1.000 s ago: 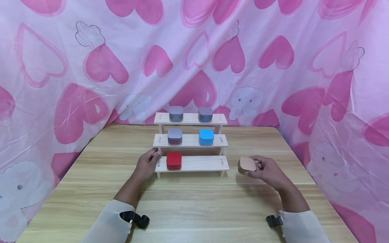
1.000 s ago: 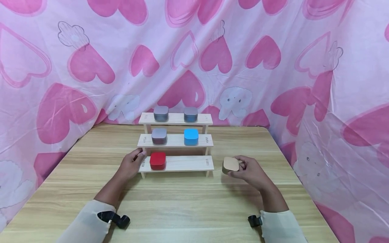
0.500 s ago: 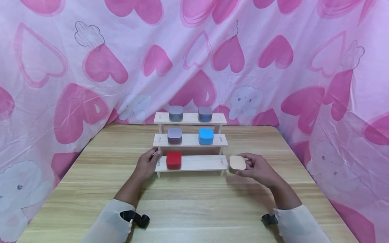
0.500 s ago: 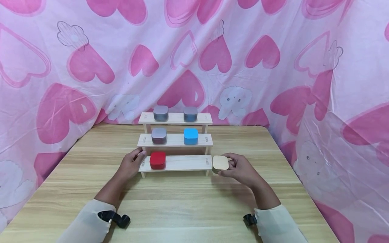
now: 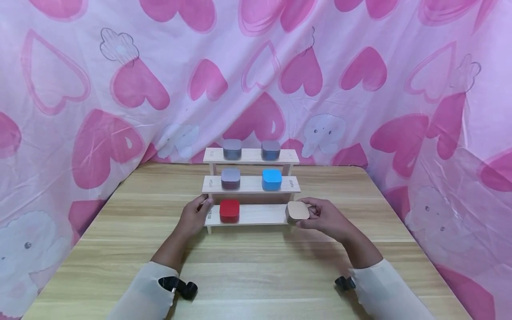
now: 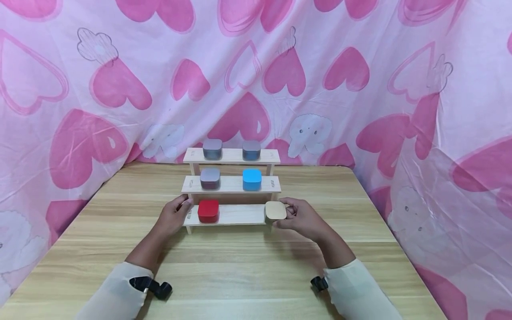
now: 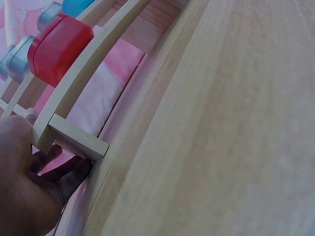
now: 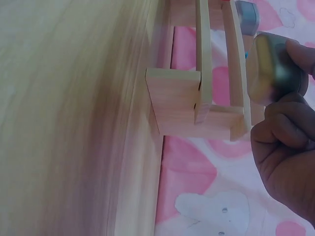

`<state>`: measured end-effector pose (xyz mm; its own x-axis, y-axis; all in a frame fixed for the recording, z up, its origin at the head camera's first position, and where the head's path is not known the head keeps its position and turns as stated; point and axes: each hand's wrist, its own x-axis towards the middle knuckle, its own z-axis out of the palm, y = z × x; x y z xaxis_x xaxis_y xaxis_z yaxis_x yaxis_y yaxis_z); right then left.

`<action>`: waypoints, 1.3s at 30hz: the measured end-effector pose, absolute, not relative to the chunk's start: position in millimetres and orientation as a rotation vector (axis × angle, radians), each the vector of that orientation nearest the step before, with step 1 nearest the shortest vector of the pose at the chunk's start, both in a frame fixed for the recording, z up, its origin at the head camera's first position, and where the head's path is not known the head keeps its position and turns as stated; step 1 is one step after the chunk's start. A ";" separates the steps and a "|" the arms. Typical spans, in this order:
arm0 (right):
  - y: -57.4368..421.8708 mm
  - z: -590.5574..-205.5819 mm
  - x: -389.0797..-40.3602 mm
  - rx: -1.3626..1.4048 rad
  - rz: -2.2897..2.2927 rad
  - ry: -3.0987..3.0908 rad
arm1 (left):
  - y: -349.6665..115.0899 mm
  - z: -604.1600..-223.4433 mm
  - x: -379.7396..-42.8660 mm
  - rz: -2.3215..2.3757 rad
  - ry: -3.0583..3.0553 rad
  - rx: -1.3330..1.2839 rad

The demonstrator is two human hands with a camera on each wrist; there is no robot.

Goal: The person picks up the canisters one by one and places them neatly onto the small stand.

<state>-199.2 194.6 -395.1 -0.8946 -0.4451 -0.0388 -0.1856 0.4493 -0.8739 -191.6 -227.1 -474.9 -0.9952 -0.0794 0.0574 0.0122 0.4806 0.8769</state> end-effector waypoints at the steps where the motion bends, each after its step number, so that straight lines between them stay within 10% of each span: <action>1: 193.1 -395.4 -200.6 -0.550 -1.418 2.436 | -226.8 -474.7 -191.8 -1.556 -2.622 0.058; 39: 139.5 -407.5 -226.0 -0.500 -1.366 2.368 | -227.5 -474.6 -192.3 -1.531 -2.614 0.038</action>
